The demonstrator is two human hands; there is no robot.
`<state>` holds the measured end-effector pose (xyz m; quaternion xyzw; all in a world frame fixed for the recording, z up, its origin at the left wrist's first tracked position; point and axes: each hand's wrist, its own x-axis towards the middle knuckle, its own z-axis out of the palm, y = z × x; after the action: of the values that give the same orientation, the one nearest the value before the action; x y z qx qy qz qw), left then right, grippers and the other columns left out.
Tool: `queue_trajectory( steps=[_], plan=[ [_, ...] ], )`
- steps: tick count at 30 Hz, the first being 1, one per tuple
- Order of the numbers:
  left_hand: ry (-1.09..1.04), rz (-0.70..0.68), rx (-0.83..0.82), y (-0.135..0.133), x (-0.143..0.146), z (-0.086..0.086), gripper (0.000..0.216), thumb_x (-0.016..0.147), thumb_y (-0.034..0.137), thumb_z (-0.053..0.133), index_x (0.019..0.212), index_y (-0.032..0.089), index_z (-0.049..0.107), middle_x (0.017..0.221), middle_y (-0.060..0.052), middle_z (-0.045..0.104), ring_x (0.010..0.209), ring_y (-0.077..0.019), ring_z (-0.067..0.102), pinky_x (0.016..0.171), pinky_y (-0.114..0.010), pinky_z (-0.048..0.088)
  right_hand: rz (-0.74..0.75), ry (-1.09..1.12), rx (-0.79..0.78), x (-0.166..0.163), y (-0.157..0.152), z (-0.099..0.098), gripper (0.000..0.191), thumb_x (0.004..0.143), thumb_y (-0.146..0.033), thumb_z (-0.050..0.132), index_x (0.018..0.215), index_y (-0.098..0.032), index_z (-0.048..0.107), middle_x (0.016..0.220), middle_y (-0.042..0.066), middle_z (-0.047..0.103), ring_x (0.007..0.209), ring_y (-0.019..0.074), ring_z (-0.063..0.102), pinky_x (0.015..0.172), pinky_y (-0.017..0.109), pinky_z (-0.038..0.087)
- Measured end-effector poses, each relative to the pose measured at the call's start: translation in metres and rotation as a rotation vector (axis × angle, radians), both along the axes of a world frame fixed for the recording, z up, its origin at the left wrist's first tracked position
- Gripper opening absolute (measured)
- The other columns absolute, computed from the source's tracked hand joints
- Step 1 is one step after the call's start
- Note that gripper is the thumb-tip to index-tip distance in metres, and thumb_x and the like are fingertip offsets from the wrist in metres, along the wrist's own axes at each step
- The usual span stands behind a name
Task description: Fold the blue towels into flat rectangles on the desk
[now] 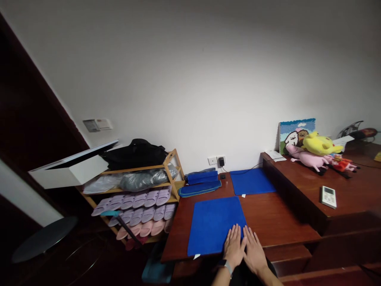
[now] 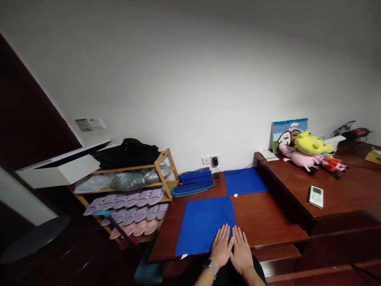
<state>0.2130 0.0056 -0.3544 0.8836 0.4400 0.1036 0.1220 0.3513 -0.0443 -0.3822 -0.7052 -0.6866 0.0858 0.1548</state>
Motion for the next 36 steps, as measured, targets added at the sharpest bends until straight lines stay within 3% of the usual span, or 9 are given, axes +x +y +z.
queue_trajectory(
  steps=[2,4,11,15,21,26,30,33,36],
  plan=[
    [0.024,0.02,-0.036,0.002,0.002,-0.001,0.064,0.108,0.047,0.013,0.165,0.019,0.021,0.172,-0.005,0.021,0.159,-0.0232,0.019,0.131,-0.049,0.023,0.009,0.004,0.002,0.001,0.0,-0.001,0.074,0.102,-0.057,0.03,0.162,-0.014,0.029,0.17,0.007,0.021,0.159,0.0268,0.018,0.13,0.049,0.017],
    [0.053,0.054,-0.032,0.004,-0.02,-0.001,0.064,0.108,0.049,0.013,0.165,0.021,0.019,0.172,-0.003,0.02,0.159,-0.0222,0.017,0.132,-0.048,0.022,-0.004,0.014,0.022,0.002,0.0,-0.002,0.078,0.101,-0.062,0.03,0.162,-0.014,0.03,0.17,0.008,0.023,0.158,0.0276,0.02,0.13,0.049,0.018],
    [0.149,0.308,0.126,0.016,-0.169,-0.005,0.065,0.108,0.054,0.024,0.165,0.023,0.023,0.169,-0.005,0.028,0.157,-0.0265,0.027,0.128,-0.052,0.03,-0.034,0.041,0.07,0.0,-0.001,-0.008,0.083,0.099,-0.068,0.033,0.163,-0.014,0.03,0.17,0.009,0.028,0.158,0.0298,0.022,0.13,0.051,0.02],
    [0.129,0.421,0.226,0.02,-0.21,-0.023,0.062,0.108,0.046,0.028,0.165,0.021,0.024,0.167,-0.007,0.035,0.154,-0.0259,0.032,0.126,-0.048,0.035,-0.057,0.037,0.076,-0.002,-0.001,-0.013,0.079,0.101,-0.064,0.03,0.162,-0.014,0.032,0.169,0.009,0.03,0.158,0.0296,0.024,0.129,0.052,0.02],
    [0.067,0.433,0.289,0.02,-0.209,-0.035,0.062,0.107,0.044,0.03,0.165,0.022,0.024,0.167,-0.007,0.037,0.154,-0.026,0.034,0.125,-0.049,0.036,-0.09,0.012,0.03,-0.001,0.012,-0.005,0.07,0.103,-0.055,0.025,0.161,-0.018,0.036,0.168,0.006,0.032,0.157,0.0278,0.025,0.129,0.052,0.019],
    [0.059,0.435,0.227,0.017,-0.212,-0.03,0.062,0.107,0.045,0.027,0.164,0.021,0.028,0.168,-0.005,0.033,0.155,-0.0246,0.03,0.127,-0.047,0.033,-0.099,0.004,-0.023,0.001,0.047,0.018,0.068,0.103,-0.047,0.022,0.162,-0.015,0.033,0.169,0.006,0.029,0.157,0.0264,0.024,0.129,0.05,0.019],
    [0.08,0.462,0.166,0.017,-0.21,-0.015,0.067,0.105,0.052,0.031,0.165,0.021,0.027,0.168,-0.006,0.034,0.155,-0.0273,0.031,0.126,-0.05,0.034,-0.11,0.013,-0.047,0.001,0.064,0.015,0.067,0.103,-0.045,0.024,0.162,-0.013,0.033,0.169,0.008,0.03,0.158,0.0269,0.024,0.129,0.053,0.018],
    [0.081,0.454,0.185,0.022,-0.179,0.008,0.069,0.106,0.055,0.028,0.164,0.018,0.027,0.169,-0.008,0.03,0.156,-0.0274,0.029,0.128,-0.05,0.031,-0.11,0.022,-0.046,0.001,0.064,0.009,0.068,0.103,-0.046,0.022,0.162,-0.013,0.031,0.169,0.008,0.029,0.158,0.0264,0.022,0.129,0.052,0.016],
    [0.047,0.324,0.178,0.031,-0.113,0.026,0.066,0.108,0.05,0.021,0.164,0.017,0.027,0.171,-0.006,0.027,0.158,-0.0246,0.024,0.13,-0.046,0.027,-0.102,0.016,-0.064,0.002,0.062,0.01,0.068,0.104,-0.045,0.021,0.163,-0.012,0.029,0.169,0.008,0.027,0.158,0.0254,0.021,0.13,0.05,0.015]
  ],
)
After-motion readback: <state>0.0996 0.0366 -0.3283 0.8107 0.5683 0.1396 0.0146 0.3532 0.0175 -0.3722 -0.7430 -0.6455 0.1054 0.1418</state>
